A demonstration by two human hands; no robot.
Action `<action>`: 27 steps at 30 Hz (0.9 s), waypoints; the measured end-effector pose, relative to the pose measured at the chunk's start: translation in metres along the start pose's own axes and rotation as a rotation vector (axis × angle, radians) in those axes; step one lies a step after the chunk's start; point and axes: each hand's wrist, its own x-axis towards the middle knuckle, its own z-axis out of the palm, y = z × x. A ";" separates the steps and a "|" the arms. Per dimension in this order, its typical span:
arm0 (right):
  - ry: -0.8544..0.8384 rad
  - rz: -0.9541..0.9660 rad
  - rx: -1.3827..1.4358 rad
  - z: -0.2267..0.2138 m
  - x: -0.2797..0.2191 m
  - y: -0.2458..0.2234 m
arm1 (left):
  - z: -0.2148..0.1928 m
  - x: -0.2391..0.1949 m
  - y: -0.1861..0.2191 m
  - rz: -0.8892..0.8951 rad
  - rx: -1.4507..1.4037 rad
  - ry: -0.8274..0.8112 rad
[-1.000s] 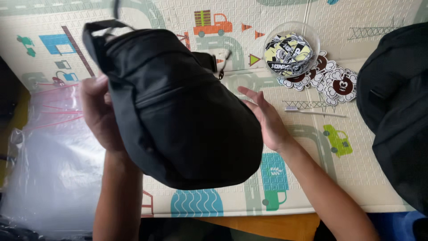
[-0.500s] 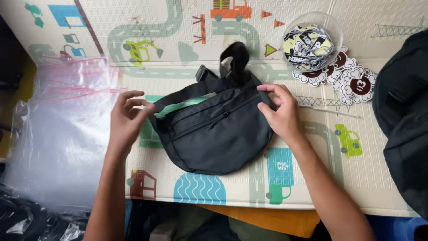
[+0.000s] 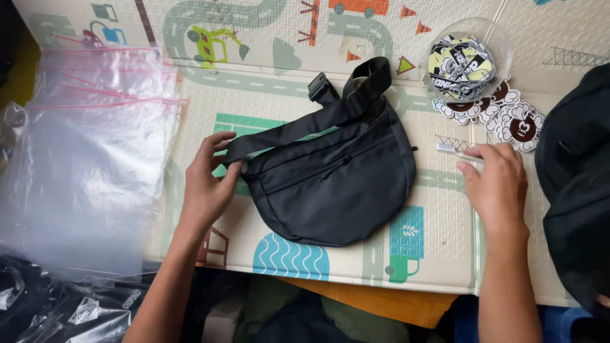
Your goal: The person uses a white toothbrush to scrub the exterior and interior surfaces of a black crossbody bag. They open the main zipper and a front pocket to clean inside, then brush the exterior fabric and the shoulder strap before folding the bag.
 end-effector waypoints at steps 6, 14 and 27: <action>0.094 -0.096 0.265 -0.034 -0.011 -0.046 | 0.005 -0.004 -0.021 0.359 0.283 0.077; -0.102 -0.368 0.765 -0.007 -0.046 -0.246 | 0.011 -0.010 -0.024 0.125 0.009 0.090; -0.209 -0.393 0.631 0.009 -0.043 -0.288 | 0.021 -0.009 -0.052 0.053 -0.004 0.038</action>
